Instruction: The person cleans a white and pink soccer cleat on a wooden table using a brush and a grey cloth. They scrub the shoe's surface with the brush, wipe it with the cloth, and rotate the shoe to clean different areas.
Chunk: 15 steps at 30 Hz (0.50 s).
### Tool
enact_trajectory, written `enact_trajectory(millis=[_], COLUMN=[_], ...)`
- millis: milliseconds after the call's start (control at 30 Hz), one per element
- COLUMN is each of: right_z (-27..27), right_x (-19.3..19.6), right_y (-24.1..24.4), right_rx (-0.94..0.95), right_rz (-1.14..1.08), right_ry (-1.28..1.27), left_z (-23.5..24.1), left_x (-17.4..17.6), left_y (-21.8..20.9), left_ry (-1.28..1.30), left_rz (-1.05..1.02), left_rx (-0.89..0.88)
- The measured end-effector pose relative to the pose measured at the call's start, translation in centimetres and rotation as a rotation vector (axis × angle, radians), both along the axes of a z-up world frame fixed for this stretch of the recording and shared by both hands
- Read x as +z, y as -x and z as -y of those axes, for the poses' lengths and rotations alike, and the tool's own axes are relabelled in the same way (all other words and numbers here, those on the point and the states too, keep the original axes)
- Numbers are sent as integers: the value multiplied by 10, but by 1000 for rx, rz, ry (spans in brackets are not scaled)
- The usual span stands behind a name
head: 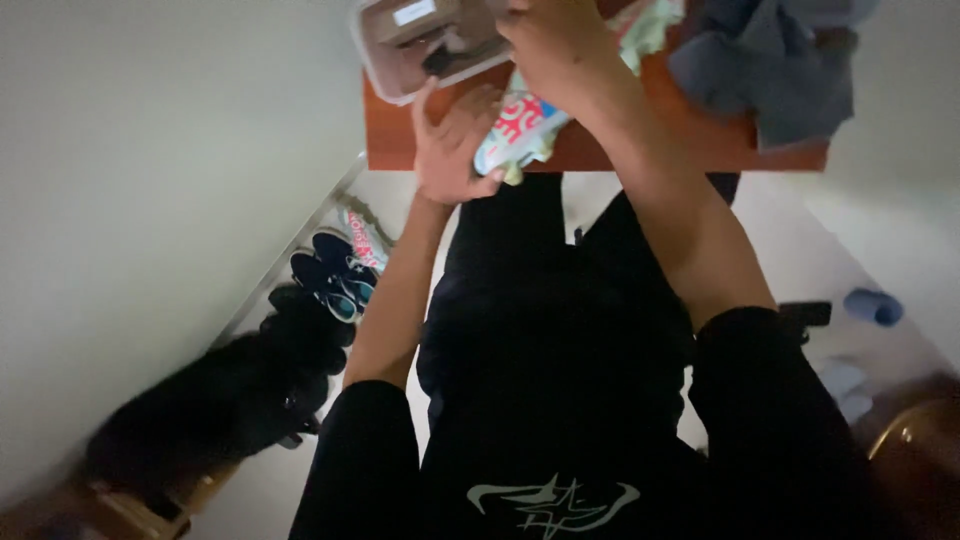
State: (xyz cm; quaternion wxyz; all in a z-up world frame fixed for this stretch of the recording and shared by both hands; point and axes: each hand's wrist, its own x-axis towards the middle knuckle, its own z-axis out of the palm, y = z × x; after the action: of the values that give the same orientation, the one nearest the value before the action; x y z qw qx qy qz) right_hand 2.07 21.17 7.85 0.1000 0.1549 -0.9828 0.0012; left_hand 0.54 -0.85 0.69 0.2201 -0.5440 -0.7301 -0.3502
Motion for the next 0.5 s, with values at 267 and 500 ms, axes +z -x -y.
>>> enact_trajectory(millis=[267,500], right_z=[-18,-48], right_x=[33,0], right_y=[-63,-138], right_rx=[-138,-474], right_rz=[-148,-318], right_ry=[105,292], left_z=[-7,-4], left_x=[-4,-2], left_y=[2,-4], left_ry=[19,114], left_rz=[2,41], left_rx=[0,58])
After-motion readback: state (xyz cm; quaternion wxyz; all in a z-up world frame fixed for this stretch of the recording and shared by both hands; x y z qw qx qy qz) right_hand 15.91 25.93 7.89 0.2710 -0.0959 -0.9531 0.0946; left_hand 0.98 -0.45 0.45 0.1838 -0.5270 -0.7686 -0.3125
